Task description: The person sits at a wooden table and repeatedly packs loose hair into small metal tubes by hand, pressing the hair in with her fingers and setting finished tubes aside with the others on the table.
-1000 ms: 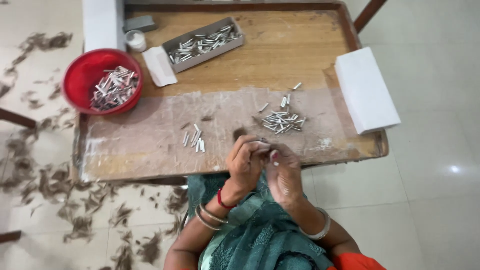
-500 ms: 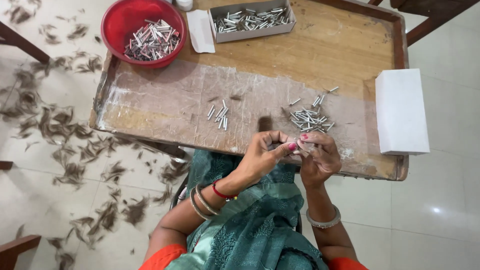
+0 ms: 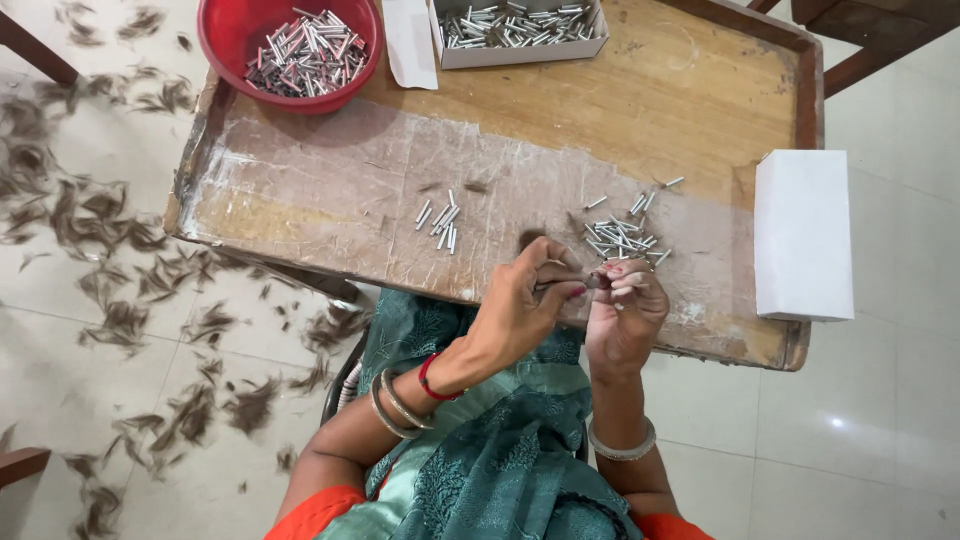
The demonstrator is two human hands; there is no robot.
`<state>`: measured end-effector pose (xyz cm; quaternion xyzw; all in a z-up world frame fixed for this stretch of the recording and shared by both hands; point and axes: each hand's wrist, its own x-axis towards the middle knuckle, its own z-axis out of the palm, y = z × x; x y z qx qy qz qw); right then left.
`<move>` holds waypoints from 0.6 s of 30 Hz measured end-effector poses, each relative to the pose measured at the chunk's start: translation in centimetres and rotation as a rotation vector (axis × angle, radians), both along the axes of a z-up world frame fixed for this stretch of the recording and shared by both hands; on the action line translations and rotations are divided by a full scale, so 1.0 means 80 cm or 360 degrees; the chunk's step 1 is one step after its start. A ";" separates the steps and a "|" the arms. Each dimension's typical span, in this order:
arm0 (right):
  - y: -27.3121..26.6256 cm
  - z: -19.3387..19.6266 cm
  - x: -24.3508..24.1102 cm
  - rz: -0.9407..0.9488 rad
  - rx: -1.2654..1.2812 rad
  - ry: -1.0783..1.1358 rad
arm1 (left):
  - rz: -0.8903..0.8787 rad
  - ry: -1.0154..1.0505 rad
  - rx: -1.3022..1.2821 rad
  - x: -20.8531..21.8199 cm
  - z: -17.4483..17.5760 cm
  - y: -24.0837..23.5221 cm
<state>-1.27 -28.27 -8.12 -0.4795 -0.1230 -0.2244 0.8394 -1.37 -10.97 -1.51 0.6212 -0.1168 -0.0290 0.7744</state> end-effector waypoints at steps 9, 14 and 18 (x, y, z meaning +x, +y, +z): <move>-0.001 -0.015 -0.017 0.0398 0.0285 0.0209 | -0.0015 -0.0180 0.0281 -0.011 0.010 0.011; -0.004 -0.024 -0.021 0.0369 0.0309 0.0200 | 0.0002 -0.0263 0.0128 -0.014 -0.001 0.008; 0.000 -0.020 -0.022 0.0344 0.0267 0.0162 | -0.0011 -0.0217 0.0046 -0.016 -0.006 0.008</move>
